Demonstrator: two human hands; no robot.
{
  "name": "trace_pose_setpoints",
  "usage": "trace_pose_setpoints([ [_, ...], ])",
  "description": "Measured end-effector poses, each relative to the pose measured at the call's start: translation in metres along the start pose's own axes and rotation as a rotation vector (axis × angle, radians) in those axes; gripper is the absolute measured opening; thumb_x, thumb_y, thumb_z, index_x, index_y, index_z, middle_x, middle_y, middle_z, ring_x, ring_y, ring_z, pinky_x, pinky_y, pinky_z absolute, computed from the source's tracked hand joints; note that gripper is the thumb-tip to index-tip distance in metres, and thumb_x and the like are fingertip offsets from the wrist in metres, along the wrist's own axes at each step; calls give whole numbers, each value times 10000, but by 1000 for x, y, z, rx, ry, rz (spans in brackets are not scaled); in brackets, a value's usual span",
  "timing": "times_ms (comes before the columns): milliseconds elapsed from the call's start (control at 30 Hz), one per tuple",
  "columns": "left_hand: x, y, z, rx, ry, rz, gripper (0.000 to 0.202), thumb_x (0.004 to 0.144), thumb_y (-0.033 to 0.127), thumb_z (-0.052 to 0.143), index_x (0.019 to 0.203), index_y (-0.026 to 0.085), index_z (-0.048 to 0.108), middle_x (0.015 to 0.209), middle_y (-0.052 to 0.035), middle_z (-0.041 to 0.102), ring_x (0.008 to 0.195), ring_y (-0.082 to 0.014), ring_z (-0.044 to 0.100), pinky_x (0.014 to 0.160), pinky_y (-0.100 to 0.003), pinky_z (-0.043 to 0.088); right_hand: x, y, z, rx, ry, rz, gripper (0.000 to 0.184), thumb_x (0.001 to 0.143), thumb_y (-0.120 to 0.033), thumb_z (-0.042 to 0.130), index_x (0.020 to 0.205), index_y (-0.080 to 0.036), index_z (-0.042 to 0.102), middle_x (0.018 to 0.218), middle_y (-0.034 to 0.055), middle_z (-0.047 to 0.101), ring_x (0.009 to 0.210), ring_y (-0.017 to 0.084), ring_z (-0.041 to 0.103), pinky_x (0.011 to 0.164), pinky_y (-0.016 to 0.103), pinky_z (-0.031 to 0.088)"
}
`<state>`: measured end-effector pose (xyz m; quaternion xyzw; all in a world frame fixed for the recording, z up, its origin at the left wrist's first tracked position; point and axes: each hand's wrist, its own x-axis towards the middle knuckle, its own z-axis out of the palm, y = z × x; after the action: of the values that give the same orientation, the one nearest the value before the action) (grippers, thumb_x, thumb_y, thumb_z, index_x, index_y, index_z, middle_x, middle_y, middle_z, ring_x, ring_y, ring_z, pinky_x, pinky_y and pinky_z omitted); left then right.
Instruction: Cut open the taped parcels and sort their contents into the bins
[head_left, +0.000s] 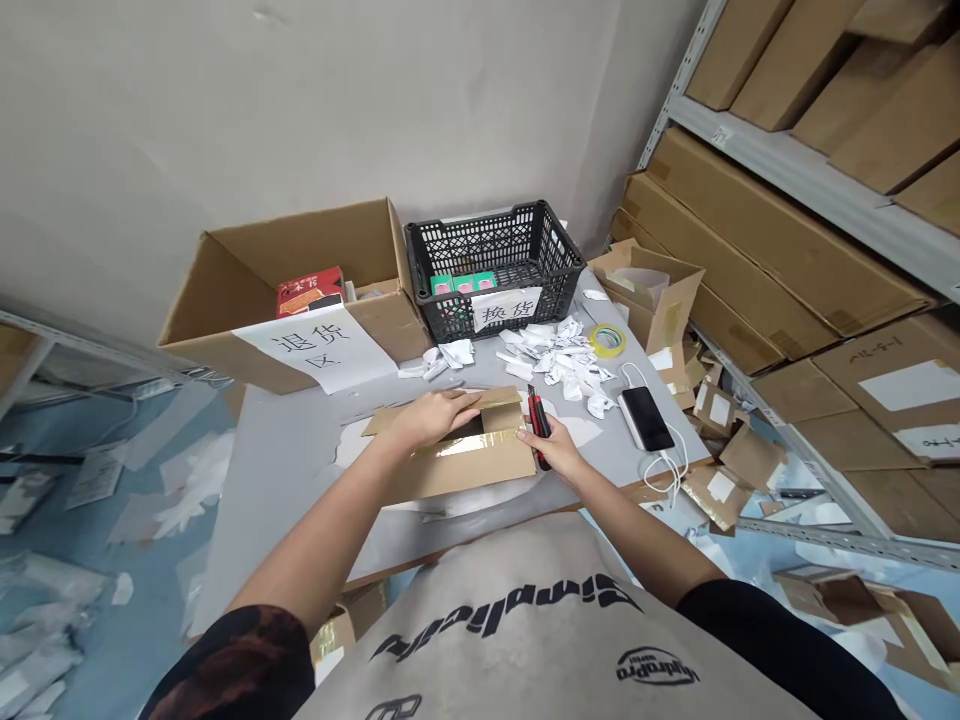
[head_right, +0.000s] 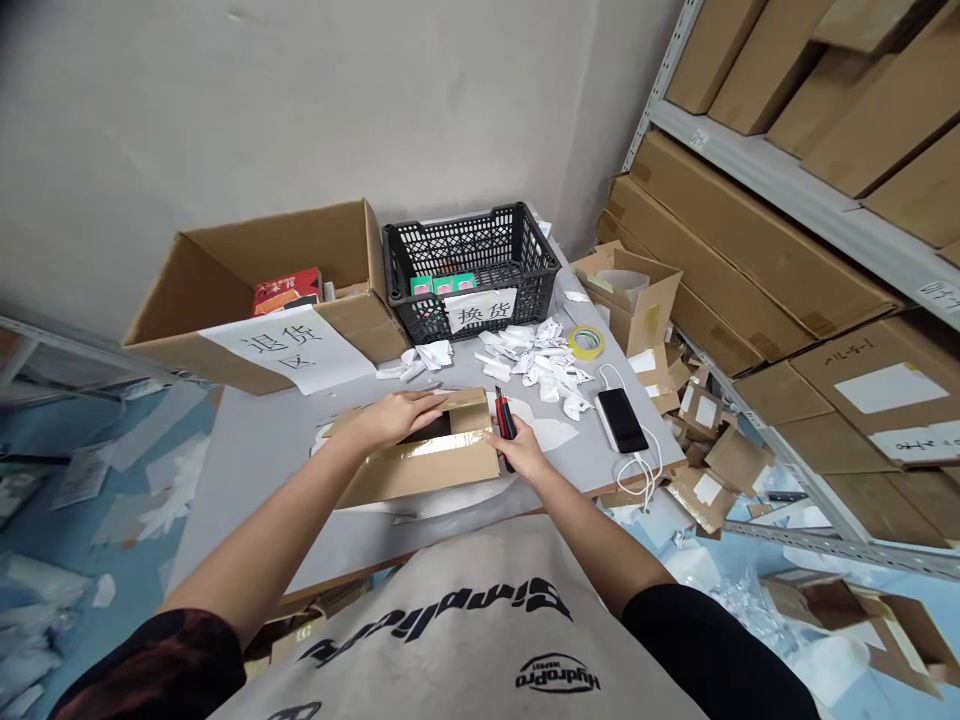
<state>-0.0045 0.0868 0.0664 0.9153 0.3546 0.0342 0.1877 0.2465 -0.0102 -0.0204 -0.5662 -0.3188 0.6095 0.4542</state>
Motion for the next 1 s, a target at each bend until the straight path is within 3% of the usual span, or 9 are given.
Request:
trace_pose_setpoints([
  [100,-1,-1,-6,-1,-69,-21,595,985,589,271,1410,248,508,1284,-90,645,1093,-247,630,960,-352,462,-5,-2,-1,19,-20,-24,528,591,-464,846,990,-206,617,738,-32,635,522,101,507,485,250,422],
  [200,-6,-1,9,32,-97,-84,675,934,668,333,1456,257,451,1411,-114,548,1238,-301,544,1045,-407,393,-11,-1,-3,76,41,-17,449,657,-497,801,936,-213,594,630,-60,562,513,102,501,482,239,414],
  [300,-14,5,37,116,-26,-122,817,847,748,433,1511,280,349,1585,-133,295,1426,-407,292,1144,-563,199,-16,6,-4,101,99,22,434,694,-540,761,930,-223,581,619,-58,549,529,108,514,482,230,405],
  [400,-18,13,56,142,97,-95,873,819,753,483,1528,277,304,1626,-128,172,1478,-407,143,1169,-590,103,-16,11,-3,31,95,37,443,706,-574,740,921,-224,575,602,-60,532,528,107,497,479,225,391],
  [533,-35,9,54,80,258,-112,526,955,543,423,1417,303,490,1607,-72,254,1482,-312,195,1197,-521,152,-7,6,5,-53,107,17,463,693,-600,734,880,-222,542,592,-71,499,492,94,436,443,221,340],
  [667,-91,-22,49,-122,614,-608,604,924,531,483,1438,216,443,1542,-157,352,1431,-343,308,1160,-554,246,4,-5,9,-105,165,-57,480,632,-559,792,832,-226,510,602,-75,496,492,94,430,436,226,340],
  [767,-133,-43,58,-616,504,-956,852,859,660,518,1517,175,276,1414,-218,505,1269,-350,527,1035,-534,418,9,-10,7,-183,162,-32,481,572,-500,848,772,-219,512,645,-53,541,559,109,498,474,231,396],
  [867,-149,-45,72,-1036,352,-902,749,878,692,458,1465,234,385,1349,-142,595,1178,-291,607,977,-451,483,9,-14,5,-153,115,47,506,519,-446,888,746,-219,498,696,-27,588,660,148,586,566,269,493],
  [1000,-147,-34,76,-1164,445,-743,678,862,662,524,1390,237,502,1320,-94,627,1190,-271,595,1007,-393,471,9,-20,9,-74,77,76,563,480,-425,911,756,-224,463,677,-35,577,653,163,602,569,302,525],
])
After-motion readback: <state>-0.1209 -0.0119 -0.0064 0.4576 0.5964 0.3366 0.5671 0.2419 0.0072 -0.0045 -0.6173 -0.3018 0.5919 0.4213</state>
